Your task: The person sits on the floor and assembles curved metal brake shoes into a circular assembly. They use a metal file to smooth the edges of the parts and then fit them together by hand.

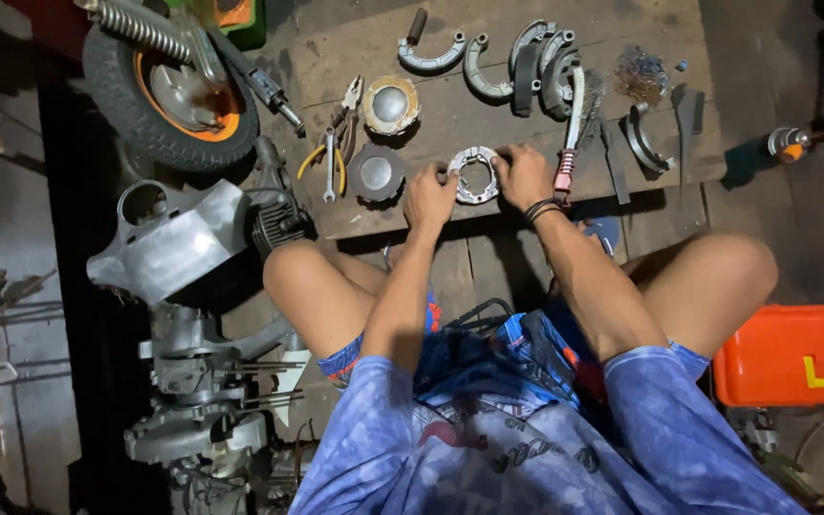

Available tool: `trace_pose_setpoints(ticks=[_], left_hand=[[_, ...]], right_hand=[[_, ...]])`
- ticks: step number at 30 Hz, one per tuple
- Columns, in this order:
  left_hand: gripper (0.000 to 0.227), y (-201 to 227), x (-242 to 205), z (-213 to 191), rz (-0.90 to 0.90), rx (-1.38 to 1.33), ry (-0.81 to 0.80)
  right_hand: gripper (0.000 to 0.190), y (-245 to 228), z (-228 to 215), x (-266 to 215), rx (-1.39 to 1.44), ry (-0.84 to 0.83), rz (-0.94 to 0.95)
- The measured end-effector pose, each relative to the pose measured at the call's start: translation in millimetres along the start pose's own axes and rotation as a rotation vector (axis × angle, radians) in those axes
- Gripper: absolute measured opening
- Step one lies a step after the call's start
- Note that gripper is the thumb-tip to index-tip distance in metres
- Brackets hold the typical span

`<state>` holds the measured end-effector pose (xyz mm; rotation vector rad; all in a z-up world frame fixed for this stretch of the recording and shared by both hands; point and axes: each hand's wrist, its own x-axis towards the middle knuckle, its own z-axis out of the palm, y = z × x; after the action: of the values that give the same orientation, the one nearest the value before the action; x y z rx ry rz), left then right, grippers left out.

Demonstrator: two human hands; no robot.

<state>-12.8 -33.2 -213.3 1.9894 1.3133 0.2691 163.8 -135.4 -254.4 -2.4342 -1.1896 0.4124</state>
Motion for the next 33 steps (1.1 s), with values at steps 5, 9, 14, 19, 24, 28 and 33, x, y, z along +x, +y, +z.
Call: trace_pose_setpoints(ticks=[5,9,14,19,24,28,33], left_hand=[[0.035,-13,5,1,0.04,0.006,-0.034],[0.034,-5,0,-11,0.028,-0.002,-0.013],[0.033,-19,2,-5,0.029,-0.042,-0.041],[0.034,-10,-9,-18,0.048,-0.057,-0.042],[0.025,-5,-16,-25,0.276,0.164,-0.045],[0.026,1,-14,-25,0.365,0.253,-0.045],[0.02,-14,-16,-9,0.528,0.25,0.023]], right_hand=[[0.029,-6,-3,-9,0.019,0.035,-0.012],[0.029,-63,-53,-31,-0.242,0.125,-0.222],[0.022,-60,-19,-24,-0.445,0.057,-0.28],[0.021,-51,-11,-18,-0.447,0.04,-0.266],[0.019,-47,-27,-13,-0.446,-0.029,-0.348],[0.024,-47,-29,-9,-0.415,-0.098,-0.329],[0.037,-22,-6,1,-0.016,-0.37,-0.154]])
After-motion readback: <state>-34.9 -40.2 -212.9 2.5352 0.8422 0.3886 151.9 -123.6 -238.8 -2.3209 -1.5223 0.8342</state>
